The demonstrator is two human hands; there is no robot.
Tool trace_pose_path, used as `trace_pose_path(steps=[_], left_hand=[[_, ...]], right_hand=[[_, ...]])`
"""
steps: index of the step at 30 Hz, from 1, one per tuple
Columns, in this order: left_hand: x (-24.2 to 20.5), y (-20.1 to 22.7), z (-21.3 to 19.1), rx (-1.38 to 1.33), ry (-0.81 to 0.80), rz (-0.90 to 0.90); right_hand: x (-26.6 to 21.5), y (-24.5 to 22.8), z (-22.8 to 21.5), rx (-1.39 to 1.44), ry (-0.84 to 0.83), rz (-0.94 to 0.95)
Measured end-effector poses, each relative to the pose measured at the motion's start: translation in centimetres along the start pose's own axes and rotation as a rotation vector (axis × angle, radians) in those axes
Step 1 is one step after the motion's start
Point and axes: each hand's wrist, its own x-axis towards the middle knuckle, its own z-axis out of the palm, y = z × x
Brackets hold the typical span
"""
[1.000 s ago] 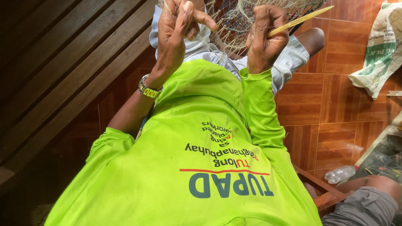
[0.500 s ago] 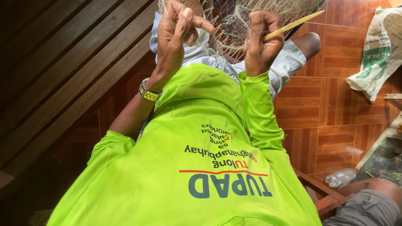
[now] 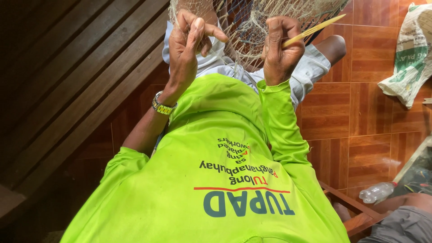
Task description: Repairing a fishing net by weaving new mesh sections and tying knots using a wooden shuttle and scissors.
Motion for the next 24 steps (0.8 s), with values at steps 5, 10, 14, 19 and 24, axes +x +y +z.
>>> trace_pose_path(steps=[5, 10, 14, 19, 24], left_hand=[[-0.1, -0.8, -0.1, -0.003, 0.017, 0.000], [-0.2, -2.2, -0.4, 0.033, 0.015, 0.027], [-0.4, -2.7, -0.5, 0.001, 0.011, 0.004], [-0.3, -2.4, -0.3, 0.044, 0.033, -0.005], [-0.4, -2.5, -0.4, 0.035, 0.015, -0.004]], right_hand=[[0.2, -0.3, -0.2, -0.035, 0.003, -0.018], [0.3, -0.3, -0.4, -0.043, -0.012, -0.025], [0.4, -0.3, -0.5, 0.003, -0.018, -0.025], [0.5, -0.1, -0.5, 0.021, -0.017, -0.025], [0.3, 0.1, -0.5, -0.023, -0.020, -0.040]])
